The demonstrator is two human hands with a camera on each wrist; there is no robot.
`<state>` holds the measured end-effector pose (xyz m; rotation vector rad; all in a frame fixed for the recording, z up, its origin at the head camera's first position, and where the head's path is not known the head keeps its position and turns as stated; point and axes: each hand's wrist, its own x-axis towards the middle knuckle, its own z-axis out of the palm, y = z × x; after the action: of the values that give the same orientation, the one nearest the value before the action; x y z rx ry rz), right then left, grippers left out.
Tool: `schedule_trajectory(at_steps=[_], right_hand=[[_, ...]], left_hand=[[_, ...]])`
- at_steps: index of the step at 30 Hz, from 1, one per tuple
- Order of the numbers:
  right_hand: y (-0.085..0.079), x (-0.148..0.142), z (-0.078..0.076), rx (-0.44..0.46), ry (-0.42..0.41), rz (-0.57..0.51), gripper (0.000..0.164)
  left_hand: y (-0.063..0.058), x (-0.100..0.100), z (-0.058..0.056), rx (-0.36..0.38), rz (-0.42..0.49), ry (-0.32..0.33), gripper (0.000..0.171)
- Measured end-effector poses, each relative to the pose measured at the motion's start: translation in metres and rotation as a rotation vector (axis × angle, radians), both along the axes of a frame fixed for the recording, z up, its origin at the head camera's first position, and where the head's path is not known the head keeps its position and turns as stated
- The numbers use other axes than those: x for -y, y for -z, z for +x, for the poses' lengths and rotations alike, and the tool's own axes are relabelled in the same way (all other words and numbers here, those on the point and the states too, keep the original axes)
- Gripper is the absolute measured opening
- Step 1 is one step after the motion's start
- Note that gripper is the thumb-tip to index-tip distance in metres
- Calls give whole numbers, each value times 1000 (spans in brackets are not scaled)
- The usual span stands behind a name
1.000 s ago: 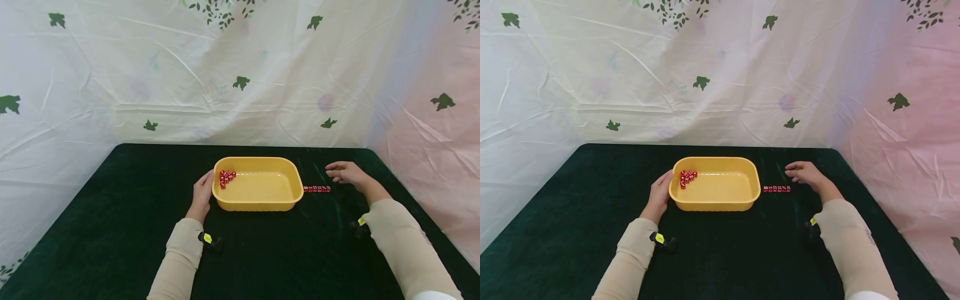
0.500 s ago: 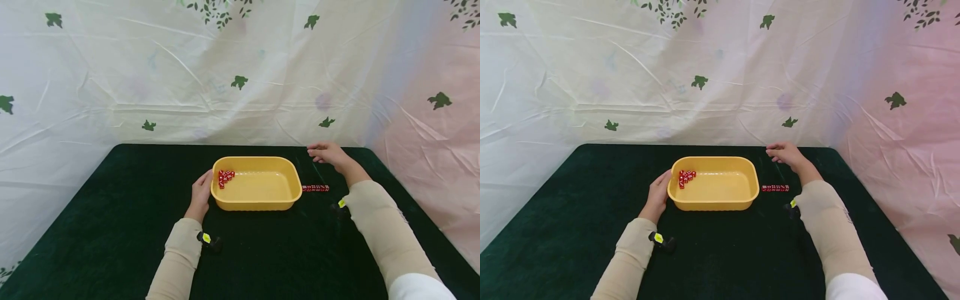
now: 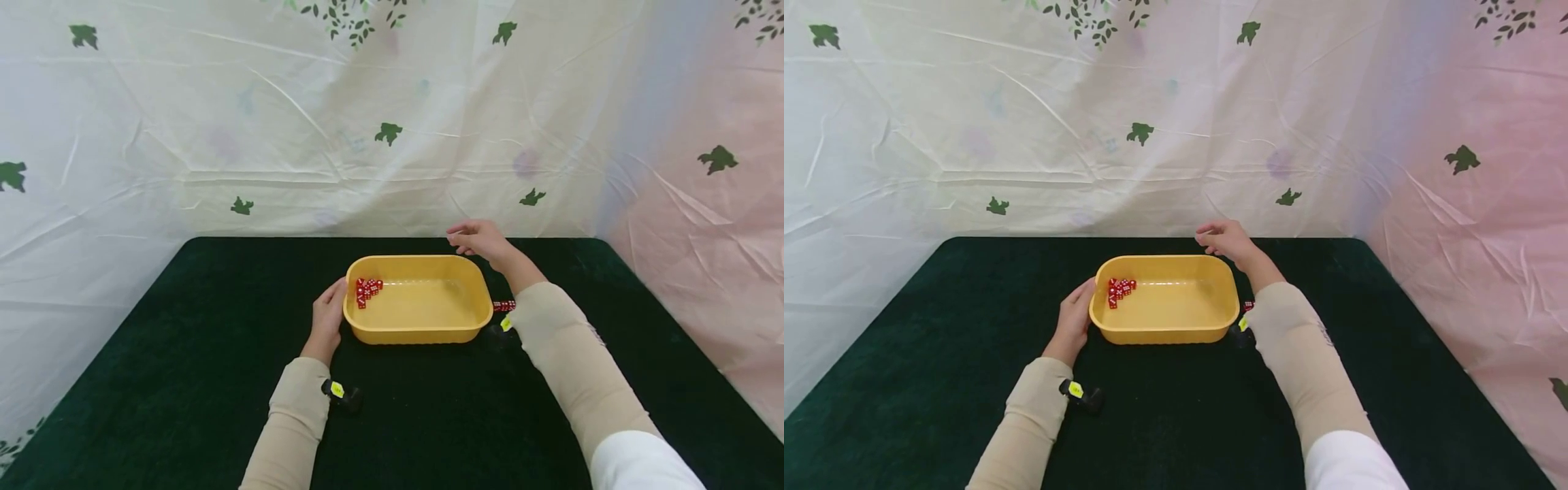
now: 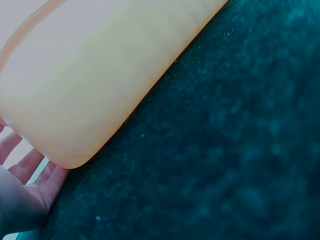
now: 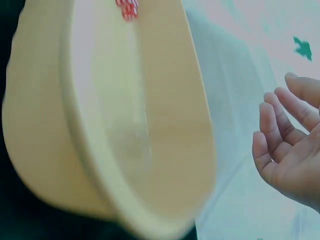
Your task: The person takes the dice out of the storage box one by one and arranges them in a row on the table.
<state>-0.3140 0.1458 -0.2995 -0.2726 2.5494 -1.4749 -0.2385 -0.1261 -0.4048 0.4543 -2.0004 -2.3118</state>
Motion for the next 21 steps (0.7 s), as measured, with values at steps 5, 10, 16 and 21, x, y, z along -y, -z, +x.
schedule_trajectory(at_steps=[5,10,16,21], right_hand=[[4,26,1,5,-39,-77,32],[10,49,2,18,-82,-156,28],[19,76,6,39,-136,-165,26],[27,96,10,55,-165,-168,25]], left_hand=[[-1,0,1,-7,7,4,45],[-1,-1,1,-11,11,4,44],[-1,0,1,-16,14,12,45],[0,0,1,-31,15,5,43]])
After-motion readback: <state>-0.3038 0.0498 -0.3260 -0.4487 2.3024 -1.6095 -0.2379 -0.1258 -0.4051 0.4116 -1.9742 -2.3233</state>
